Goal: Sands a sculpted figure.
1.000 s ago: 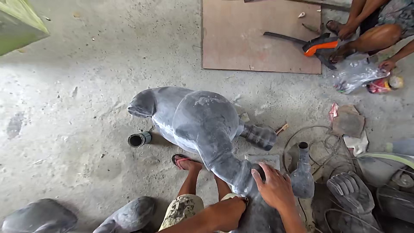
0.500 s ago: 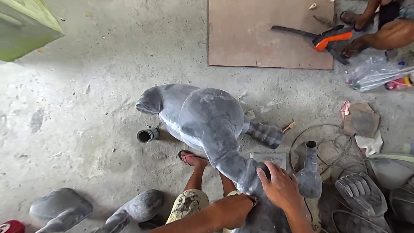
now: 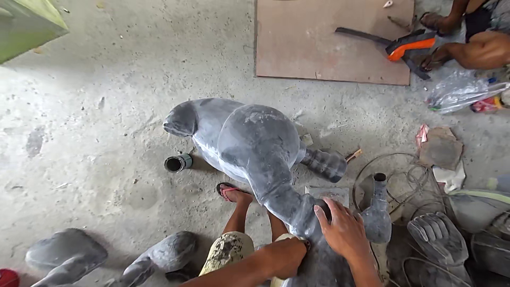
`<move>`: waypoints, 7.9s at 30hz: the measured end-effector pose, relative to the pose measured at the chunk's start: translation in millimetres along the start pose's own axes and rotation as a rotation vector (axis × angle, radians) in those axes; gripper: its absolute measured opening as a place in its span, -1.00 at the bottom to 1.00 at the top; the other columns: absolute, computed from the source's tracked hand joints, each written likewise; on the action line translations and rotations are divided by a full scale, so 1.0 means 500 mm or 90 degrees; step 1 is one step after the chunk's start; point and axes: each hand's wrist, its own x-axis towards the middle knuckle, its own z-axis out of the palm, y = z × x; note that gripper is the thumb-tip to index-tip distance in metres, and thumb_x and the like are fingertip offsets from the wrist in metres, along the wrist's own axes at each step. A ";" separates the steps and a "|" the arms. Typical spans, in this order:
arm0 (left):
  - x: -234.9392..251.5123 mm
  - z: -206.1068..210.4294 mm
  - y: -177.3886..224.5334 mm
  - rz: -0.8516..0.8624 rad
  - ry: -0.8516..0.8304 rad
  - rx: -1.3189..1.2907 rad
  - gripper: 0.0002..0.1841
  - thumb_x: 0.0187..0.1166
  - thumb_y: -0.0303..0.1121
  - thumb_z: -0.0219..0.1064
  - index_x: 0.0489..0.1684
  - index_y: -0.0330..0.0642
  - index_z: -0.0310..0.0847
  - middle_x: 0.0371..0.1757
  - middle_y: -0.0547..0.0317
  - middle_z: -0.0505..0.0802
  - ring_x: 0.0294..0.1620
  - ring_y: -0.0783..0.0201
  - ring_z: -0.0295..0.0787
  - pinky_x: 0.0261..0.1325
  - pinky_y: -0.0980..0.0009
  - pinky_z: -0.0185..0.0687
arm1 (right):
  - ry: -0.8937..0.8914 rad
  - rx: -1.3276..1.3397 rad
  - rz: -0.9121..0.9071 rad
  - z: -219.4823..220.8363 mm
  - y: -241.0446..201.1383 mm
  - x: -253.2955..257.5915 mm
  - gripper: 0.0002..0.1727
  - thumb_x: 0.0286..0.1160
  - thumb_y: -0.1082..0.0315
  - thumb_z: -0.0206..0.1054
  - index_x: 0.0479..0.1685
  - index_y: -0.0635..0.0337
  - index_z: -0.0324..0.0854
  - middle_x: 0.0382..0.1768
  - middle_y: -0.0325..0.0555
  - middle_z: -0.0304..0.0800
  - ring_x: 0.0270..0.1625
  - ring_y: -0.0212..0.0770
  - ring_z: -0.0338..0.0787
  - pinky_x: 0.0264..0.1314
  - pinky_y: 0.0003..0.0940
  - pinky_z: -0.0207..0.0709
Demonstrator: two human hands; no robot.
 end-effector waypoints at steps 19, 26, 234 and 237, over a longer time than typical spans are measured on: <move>-0.041 -0.008 0.017 0.024 0.052 0.005 -0.73 0.46 -0.61 0.33 0.11 -0.36 0.60 0.04 -0.30 0.78 0.10 -0.30 0.77 0.08 -0.27 0.68 | 0.021 0.001 -0.018 -0.007 -0.003 0.012 -0.15 0.54 -0.55 -0.31 0.70 -0.45 0.40 0.60 -0.39 0.59 0.71 -0.12 0.45 0.76 0.40 -0.01; -0.025 0.008 0.002 0.015 0.054 -0.013 -0.68 0.43 -0.59 0.37 0.15 -0.39 0.59 0.11 -0.32 0.78 0.18 -0.31 0.75 0.17 -0.29 0.66 | 0.028 0.003 -0.018 -0.003 -0.003 0.009 -0.16 0.54 -0.56 -0.29 0.69 -0.45 0.42 0.57 -0.39 0.61 0.68 -0.12 0.48 0.74 0.39 0.03; 0.014 -0.182 -0.183 0.201 0.468 0.447 -0.32 -0.13 -0.11 0.76 0.14 -0.04 0.73 0.01 0.10 0.85 0.24 0.01 0.72 0.80 -0.12 -0.01 | -0.530 -0.599 -0.175 -0.129 -0.236 -0.120 -0.37 0.83 -0.23 -0.21 0.54 -0.18 0.58 0.00 0.12 0.87 0.13 0.24 0.84 0.13 0.38 0.59; 0.019 -0.167 -0.185 0.226 0.498 0.446 -0.41 -0.13 -0.17 0.75 0.01 -0.04 0.76 -0.07 0.12 0.85 0.17 0.02 0.72 0.72 -0.10 0.11 | -0.528 -0.627 -0.128 -0.068 -0.262 -0.116 -0.36 0.83 -0.21 -0.21 0.38 -0.02 0.64 0.13 0.15 0.83 0.28 0.25 0.77 0.26 0.39 0.53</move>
